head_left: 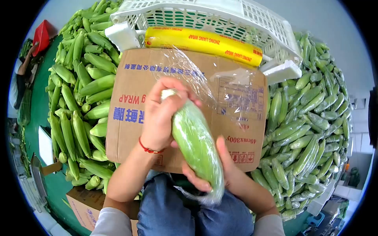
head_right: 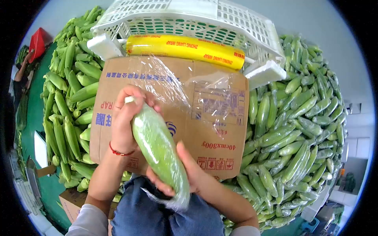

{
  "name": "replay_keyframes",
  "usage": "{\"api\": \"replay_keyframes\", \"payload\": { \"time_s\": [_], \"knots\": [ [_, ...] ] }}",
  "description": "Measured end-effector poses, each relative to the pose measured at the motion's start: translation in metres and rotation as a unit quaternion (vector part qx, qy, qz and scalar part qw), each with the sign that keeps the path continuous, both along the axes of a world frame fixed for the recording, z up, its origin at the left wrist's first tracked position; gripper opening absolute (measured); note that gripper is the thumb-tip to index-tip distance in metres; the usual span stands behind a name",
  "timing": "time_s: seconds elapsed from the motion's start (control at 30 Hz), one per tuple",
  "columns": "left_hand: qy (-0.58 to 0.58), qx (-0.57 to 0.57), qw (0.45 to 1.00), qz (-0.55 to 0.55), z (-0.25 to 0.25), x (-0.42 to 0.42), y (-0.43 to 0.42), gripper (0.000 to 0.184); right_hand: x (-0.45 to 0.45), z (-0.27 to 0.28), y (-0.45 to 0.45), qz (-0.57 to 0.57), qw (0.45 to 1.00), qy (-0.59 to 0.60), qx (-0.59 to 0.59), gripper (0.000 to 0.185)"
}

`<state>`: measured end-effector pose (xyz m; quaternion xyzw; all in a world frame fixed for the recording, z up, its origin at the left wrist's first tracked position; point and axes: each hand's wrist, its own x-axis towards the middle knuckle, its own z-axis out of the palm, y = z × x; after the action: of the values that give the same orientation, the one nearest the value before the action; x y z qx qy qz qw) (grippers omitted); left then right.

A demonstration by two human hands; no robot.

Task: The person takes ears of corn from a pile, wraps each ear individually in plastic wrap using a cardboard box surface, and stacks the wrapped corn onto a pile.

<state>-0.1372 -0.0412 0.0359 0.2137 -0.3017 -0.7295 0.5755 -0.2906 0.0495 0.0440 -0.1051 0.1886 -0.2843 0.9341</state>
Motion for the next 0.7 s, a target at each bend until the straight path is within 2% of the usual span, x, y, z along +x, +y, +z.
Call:
{"api": "replay_keyframes", "payload": {
  "time_s": [0.03,0.07,0.1,0.2,0.23,0.3,0.33,0.37,0.4,0.43,0.47,0.53,0.57,0.6,0.63,0.67,0.7],
  "knots": [
    [-0.113,0.008,0.992,0.048,-0.006,0.007,0.004,0.021,-0.012,-0.002,0.003,0.007,0.979,0.187,-0.081,0.086],
    [-0.222,0.009,0.970,0.094,-0.015,0.012,0.009,0.021,-0.024,-0.006,0.006,0.012,0.915,0.370,-0.159,0.085],
    [-0.325,0.009,0.935,0.144,-0.021,0.017,0.015,0.021,-0.031,-0.018,0.005,-0.070,0.703,0.560,-0.434,0.070],
    [-0.386,0.006,0.911,0.147,-0.028,0.025,0.042,0.032,-0.063,0.010,-0.001,-0.105,0.529,0.666,-0.515,0.056],
    [-0.371,0.030,0.922,0.108,-0.030,0.024,0.052,0.036,-0.067,0.028,0.000,-0.117,0.563,0.674,-0.464,0.035],
    [-0.337,0.069,0.939,0.030,-0.032,0.020,0.071,0.042,-0.066,0.013,-0.016,-0.350,0.619,0.551,-0.437,0.032],
    [-0.333,0.087,0.938,-0.025,-0.028,0.015,0.081,0.049,-0.063,0.012,-0.024,-0.411,0.673,0.463,-0.406,0.030],
    [-0.294,0.163,0.936,-0.105,-0.025,0.015,0.087,0.049,-0.060,0.011,-0.032,-0.469,0.713,0.365,-0.372,0.030],
    [-0.252,0.236,0.920,-0.187,-0.021,0.018,0.092,0.049,-0.056,0.015,-0.036,-0.470,0.783,0.252,-0.321,0.029],
    [-0.288,0.209,0.910,-0.214,-0.017,0.021,0.095,0.056,-0.051,0.019,-0.039,-0.464,0.835,0.134,-0.265,0.029],
    [-0.367,0.082,0.915,-0.148,-0.022,0.024,0.100,0.060,-0.047,0.022,-0.038,-0.466,0.828,0.197,-0.242,0.032],
    [-0.455,-0.190,0.870,-0.023,-0.044,0.025,0.108,0.070,-0.042,0.027,-0.036,-0.466,0.809,0.305,-0.187,0.035],
    [-0.512,-0.261,0.817,-0.049,-0.044,0.032,0.107,0.076,-0.042,0.026,-0.037,-0.461,0.802,0.346,-0.157,0.036],
    [-0.558,-0.336,0.755,-0.068,-0.037,0.041,0.103,0.083,-0.042,0.019,-0.037,-0.486,0.802,0.308,-0.161,0.043],
    [-0.569,-0.332,0.747,-0.091,-0.034,0.048,0.099,0.082,-0.040,0.010,-0.039,-0.503,0.806,0.265,-0.167,0.051],
    [-0.582,-0.330,0.734,-0.113,-0.029,0.041,0.094,0.081,-0.041,0.011,-0.033,-0.530,0.777,0.289,-0.179,0.057],
    [-0.609,-0.350,0.707,-0.079,-0.018,0.029,0.091,0.081,-0.031,0.013,-0.023,-0.548,0.757,0.302,-0.191,0.064]
  ]
}}
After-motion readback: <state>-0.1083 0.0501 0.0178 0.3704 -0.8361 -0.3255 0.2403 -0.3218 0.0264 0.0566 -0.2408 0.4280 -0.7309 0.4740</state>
